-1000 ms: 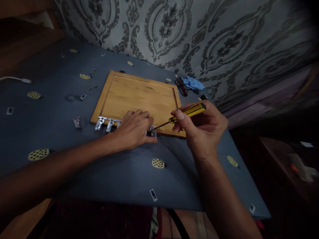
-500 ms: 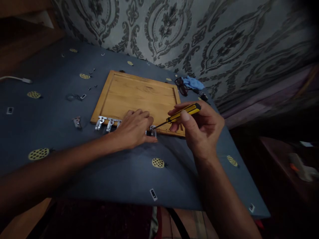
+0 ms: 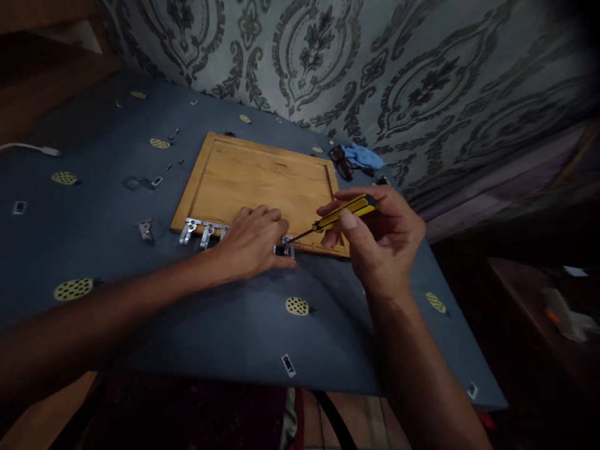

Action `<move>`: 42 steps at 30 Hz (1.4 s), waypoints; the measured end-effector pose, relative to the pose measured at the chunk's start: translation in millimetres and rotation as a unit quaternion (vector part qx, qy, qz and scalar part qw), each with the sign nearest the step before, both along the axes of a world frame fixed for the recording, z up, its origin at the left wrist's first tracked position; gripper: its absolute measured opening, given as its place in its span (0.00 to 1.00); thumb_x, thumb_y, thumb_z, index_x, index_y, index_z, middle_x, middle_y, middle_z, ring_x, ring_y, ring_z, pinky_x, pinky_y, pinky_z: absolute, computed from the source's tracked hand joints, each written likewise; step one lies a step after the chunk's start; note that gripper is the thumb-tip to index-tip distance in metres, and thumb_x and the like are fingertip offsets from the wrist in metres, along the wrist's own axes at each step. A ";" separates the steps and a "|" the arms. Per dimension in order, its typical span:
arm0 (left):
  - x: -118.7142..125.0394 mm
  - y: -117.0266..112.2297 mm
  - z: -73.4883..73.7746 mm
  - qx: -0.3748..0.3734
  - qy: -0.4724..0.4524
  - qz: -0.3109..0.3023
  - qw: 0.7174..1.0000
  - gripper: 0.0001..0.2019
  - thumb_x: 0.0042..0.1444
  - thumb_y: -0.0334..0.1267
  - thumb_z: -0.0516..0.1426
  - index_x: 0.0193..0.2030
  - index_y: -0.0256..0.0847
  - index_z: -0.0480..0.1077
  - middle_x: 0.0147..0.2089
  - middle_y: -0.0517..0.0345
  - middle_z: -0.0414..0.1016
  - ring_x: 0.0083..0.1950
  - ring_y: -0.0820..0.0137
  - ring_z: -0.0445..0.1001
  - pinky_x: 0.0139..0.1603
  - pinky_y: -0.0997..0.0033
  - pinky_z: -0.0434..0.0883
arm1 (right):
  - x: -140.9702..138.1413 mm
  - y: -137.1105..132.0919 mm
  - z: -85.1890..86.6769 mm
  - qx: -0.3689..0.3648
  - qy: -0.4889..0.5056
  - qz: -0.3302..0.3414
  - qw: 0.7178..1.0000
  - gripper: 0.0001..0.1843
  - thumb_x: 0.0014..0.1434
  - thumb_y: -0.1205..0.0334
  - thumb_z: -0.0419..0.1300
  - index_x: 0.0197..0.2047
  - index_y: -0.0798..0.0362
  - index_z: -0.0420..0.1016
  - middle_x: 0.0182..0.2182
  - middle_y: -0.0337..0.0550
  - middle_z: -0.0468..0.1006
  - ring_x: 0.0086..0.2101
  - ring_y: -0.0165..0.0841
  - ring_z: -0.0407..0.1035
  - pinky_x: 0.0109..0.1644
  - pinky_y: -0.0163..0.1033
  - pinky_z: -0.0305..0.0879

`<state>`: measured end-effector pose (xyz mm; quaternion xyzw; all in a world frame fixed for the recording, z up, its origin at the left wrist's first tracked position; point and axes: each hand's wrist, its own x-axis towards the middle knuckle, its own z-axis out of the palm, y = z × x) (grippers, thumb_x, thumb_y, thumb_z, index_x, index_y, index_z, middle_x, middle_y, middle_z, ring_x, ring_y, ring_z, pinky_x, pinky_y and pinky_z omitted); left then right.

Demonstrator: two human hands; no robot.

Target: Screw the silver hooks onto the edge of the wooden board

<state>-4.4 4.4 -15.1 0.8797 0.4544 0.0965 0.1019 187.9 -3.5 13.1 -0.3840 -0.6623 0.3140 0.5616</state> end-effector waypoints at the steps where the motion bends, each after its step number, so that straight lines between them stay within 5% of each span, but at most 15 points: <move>1: -0.1 0.0 0.0 -0.003 0.000 0.000 1.000 0.24 0.63 0.58 0.67 0.51 0.38 0.76 0.51 0.47 0.78 0.56 0.52 0.74 0.55 0.57 0.67 | 0.2 0.0 -0.4 0.002 -0.004 0.002 1.000 0.18 0.58 0.43 0.74 0.41 0.47 0.83 0.33 0.39 0.86 0.20 0.27 0.73 0.23 0.34 0.73; 8: 0.4 -0.3 1.1 -0.009 0.001 0.006 1.000 0.24 0.62 0.57 0.67 0.52 0.37 0.76 0.52 0.46 0.78 0.56 0.52 0.73 0.55 0.57 0.66 | -5.5 0.6 -3.7 0.045 0.028 -0.058 0.997 0.20 0.53 0.44 0.78 0.30 0.47 0.77 0.25 0.35 0.81 0.16 0.27 0.69 0.17 0.35 0.68; 15: 0.0 0.2 0.4 -0.005 0.004 0.003 1.000 0.23 0.63 0.57 0.67 0.50 0.37 0.76 0.51 0.47 0.78 0.56 0.53 0.73 0.54 0.58 0.66 | -6.7 2.8 -7.8 0.095 0.066 -0.072 0.991 0.17 0.56 0.50 0.77 0.32 0.49 0.76 0.26 0.34 0.81 0.16 0.27 0.71 0.16 0.34 0.67; 26: 1.2 -1.3 3.5 -0.017 0.007 0.006 1.000 0.23 0.63 0.55 0.67 0.52 0.36 0.76 0.53 0.46 0.78 0.58 0.52 0.73 0.55 0.57 0.66 | -8.2 1.2 -2.3 0.052 0.031 -0.064 0.996 0.23 0.53 0.42 0.77 0.28 0.47 0.73 0.23 0.34 0.78 0.16 0.29 0.70 0.17 0.35 0.66; 34: 1.3 -0.2 0.4 0.000 0.002 0.004 1.000 0.23 0.63 0.56 0.67 0.51 0.37 0.77 0.51 0.47 0.78 0.56 0.52 0.74 0.54 0.57 0.67 | -6.6 0.5 -2.8 0.037 0.035 -0.046 0.998 0.18 0.53 0.48 0.79 0.31 0.48 0.78 0.28 0.35 0.82 0.17 0.26 0.70 0.19 0.33 0.67; 42: 0.5 -0.5 0.1 0.002 0.001 0.001 1.000 0.23 0.63 0.57 0.66 0.50 0.38 0.77 0.51 0.47 0.78 0.56 0.52 0.73 0.54 0.57 0.66 | 0.3 0.2 -2.9 0.023 -0.003 -0.013 1.000 0.19 0.56 0.41 0.75 0.40 0.47 0.84 0.32 0.38 0.85 0.19 0.27 0.73 0.22 0.35 0.72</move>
